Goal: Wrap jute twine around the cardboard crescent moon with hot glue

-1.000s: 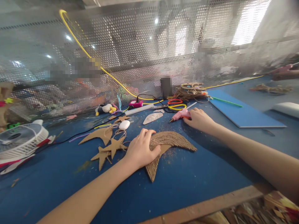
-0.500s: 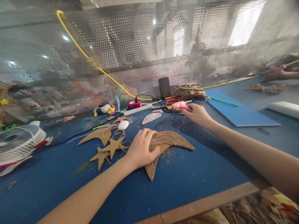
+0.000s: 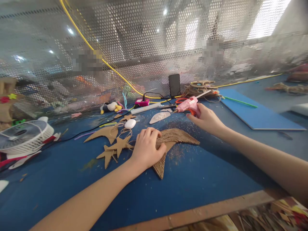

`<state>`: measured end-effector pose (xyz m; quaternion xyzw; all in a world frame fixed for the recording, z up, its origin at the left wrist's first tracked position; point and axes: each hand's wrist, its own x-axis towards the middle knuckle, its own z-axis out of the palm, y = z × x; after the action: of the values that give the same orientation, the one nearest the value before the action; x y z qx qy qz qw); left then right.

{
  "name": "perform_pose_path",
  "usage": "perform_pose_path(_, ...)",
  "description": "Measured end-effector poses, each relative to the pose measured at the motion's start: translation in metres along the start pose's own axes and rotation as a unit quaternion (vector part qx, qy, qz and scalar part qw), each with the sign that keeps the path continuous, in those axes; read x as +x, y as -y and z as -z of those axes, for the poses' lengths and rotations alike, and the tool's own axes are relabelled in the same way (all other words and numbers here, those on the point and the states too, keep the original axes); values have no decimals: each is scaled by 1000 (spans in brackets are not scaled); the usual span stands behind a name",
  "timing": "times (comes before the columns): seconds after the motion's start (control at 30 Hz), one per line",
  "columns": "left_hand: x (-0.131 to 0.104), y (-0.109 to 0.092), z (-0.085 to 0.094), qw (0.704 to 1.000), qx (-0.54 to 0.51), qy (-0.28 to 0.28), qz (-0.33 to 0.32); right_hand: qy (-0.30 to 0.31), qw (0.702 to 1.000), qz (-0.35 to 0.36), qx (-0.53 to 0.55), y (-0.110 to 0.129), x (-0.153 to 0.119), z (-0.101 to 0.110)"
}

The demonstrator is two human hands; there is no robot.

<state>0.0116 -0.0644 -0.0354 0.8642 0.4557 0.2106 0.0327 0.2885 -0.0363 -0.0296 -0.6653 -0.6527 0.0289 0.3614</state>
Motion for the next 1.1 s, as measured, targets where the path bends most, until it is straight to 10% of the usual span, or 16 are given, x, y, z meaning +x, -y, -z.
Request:
perform_pose_path(0.43,10,13,-6,988,-151,-8,-15,-47,967,251,-20,5,-12,-5)
perform_pose_path(1.1,14,17,-10,986,-164,-8,-4,-47,922,350,-157,11,-20,-7)
